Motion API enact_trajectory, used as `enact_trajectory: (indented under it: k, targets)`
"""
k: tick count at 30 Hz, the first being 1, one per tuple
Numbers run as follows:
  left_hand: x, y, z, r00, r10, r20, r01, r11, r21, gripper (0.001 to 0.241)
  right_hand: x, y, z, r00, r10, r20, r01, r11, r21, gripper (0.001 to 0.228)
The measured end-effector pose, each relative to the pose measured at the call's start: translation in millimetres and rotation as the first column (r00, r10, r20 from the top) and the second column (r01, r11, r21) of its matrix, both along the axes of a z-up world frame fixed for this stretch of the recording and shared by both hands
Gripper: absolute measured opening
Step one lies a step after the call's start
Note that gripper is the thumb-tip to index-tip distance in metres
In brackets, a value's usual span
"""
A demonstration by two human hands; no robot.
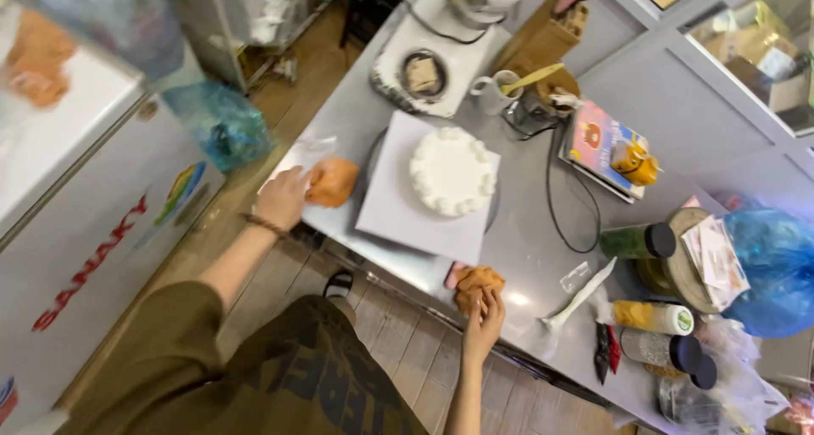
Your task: Gathering and preparing various materials and supplies to decorate a frosted cake.
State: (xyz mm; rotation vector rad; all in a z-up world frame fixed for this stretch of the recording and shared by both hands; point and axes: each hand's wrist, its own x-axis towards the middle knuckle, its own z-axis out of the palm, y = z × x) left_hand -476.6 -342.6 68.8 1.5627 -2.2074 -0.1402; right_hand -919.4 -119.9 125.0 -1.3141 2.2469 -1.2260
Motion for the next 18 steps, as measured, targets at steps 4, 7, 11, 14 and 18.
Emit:
enact_trajectory:
  k: [4, 7, 11, 14, 18]
  targets:
    - [-89, -70, -48, 0.994, -0.098, 0.047, 0.105, 0.977, -0.187, 0.031, -54, 4, -10, 0.996, -0.064, 0.063, 0.064, 0.998, 0.007, 0.032]
    - [-98, -98, -63, 0.995, -0.041, 0.086, 0.058, 0.978, -0.2, 0.016, -73, 15, -18, 0.981, -0.158, 0.111, 0.153, 0.987, 0.053, 0.031]
    - [-104, -90, -69, 0.999, 0.047, -0.009, -0.048, 0.986, -0.163, 0.014, -88, 3, -33, 0.991, -0.11, 0.07, 0.103, 0.99, 0.094, 0.034]
    - [-116, -31, -59, 0.966, 0.219, -0.134, -0.228, 0.972, -0.056, 0.014, -88, -25, -34, 0.958, 0.131, -0.256, -0.117, 0.991, 0.069, 0.047]
    - [-146, 73, -62, 0.821, 0.466, -0.33, -0.416, 0.884, 0.214, 0.019, -107, -69, -53, 0.9, 0.308, -0.308, -0.293, 0.951, 0.095, 0.033]
